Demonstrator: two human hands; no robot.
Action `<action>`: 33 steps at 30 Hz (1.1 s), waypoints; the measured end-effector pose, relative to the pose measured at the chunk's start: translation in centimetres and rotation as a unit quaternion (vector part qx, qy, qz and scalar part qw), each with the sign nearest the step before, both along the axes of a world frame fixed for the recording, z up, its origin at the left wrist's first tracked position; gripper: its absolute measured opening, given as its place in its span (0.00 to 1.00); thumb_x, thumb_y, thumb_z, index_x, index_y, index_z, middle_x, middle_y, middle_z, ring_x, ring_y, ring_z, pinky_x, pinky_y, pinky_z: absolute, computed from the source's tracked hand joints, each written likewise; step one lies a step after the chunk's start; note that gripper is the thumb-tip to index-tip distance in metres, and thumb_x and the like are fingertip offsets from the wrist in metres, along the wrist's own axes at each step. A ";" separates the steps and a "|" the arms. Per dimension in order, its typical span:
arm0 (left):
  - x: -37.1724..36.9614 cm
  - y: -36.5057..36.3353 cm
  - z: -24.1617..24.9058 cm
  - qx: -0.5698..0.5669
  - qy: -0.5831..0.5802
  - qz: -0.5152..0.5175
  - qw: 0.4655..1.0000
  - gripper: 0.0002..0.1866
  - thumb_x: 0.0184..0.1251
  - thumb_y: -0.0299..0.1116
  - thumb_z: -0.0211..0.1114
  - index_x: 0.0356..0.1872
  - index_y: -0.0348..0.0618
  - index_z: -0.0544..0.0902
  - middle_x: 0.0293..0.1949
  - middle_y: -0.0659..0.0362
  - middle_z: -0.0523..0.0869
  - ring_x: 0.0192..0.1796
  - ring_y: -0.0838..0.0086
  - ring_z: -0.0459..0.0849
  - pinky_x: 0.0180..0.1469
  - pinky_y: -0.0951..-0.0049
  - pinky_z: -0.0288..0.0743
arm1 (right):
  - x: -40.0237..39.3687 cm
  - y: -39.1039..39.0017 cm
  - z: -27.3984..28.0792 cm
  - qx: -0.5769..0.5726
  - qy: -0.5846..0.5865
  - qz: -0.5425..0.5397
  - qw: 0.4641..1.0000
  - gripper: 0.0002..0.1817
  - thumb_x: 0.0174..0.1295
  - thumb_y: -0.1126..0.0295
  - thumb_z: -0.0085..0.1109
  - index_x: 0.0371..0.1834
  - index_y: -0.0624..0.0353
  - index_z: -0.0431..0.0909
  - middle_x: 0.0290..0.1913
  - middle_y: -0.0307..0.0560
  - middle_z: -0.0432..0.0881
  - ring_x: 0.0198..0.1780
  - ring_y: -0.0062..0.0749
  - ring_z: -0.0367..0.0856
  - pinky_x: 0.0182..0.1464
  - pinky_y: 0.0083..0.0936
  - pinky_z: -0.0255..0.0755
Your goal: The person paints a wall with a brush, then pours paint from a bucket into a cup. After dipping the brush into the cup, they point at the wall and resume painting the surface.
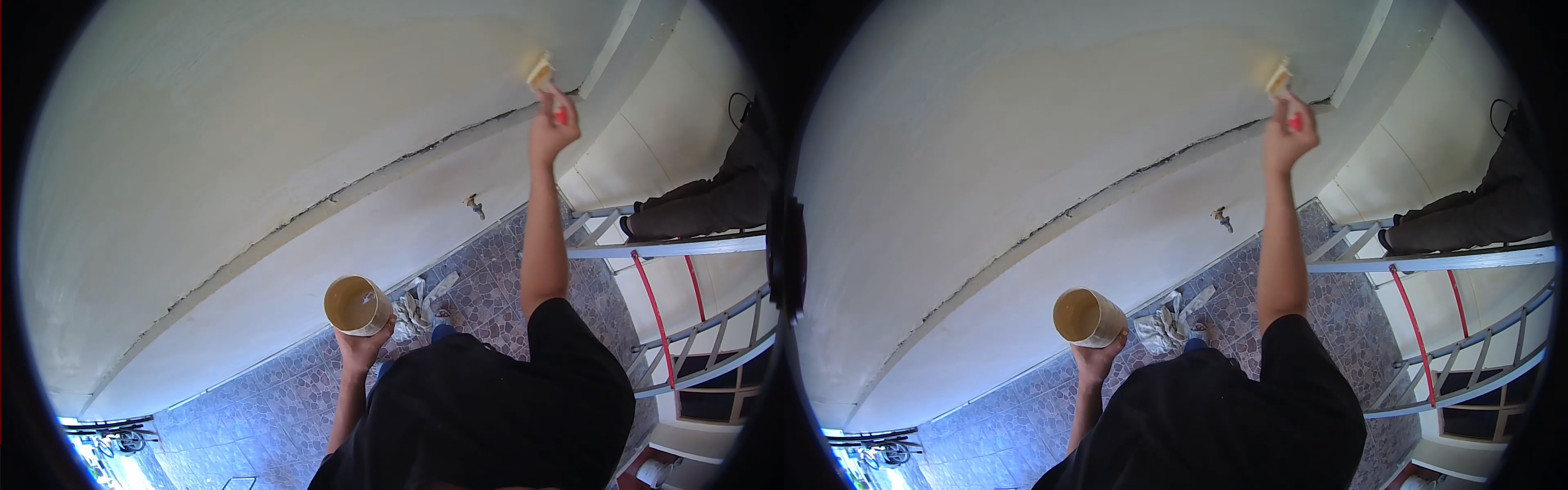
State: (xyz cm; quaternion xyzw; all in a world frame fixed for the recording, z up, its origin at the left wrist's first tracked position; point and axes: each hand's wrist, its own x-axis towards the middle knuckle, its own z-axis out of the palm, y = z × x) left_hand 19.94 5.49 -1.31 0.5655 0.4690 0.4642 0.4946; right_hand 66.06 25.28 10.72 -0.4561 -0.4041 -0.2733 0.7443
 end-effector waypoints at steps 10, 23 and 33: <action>-2.0 -0.2 -0.6 -0.009 -0.010 -0.009 1.000 0.29 0.51 0.29 0.87 0.55 0.37 0.84 0.48 0.57 0.90 0.50 0.73 0.88 0.56 0.66 0.83 | -23.3 -5.1 -1.6 -0.082 -0.099 0.014 0.992 0.17 0.58 0.86 0.69 0.48 0.55 0.88 0.40 0.47 0.89 0.39 0.41 0.87 0.36 0.31 0.80; -2.9 0.2 -1.3 0.008 0.001 -0.039 0.999 0.29 0.52 0.29 0.86 0.55 0.37 0.84 0.48 0.56 0.90 0.49 0.70 0.89 0.56 0.66 0.83 | -4.4 -1.4 5.4 0.009 -0.022 -0.081 0.996 0.10 0.64 0.83 0.67 0.45 0.60 0.90 0.41 0.48 0.88 0.41 0.38 0.87 0.43 0.30 0.78; -2.4 0.4 -0.4 -0.008 -0.028 -0.010 1.000 0.29 0.52 0.29 0.86 0.55 0.36 0.84 0.48 0.57 0.90 0.49 0.72 0.89 0.54 0.67 0.83 | -27.1 -4.5 3.5 -0.083 -0.091 0.032 0.992 0.19 0.55 0.83 0.71 0.49 0.52 0.89 0.39 0.45 0.87 0.37 0.39 0.87 0.35 0.34 0.81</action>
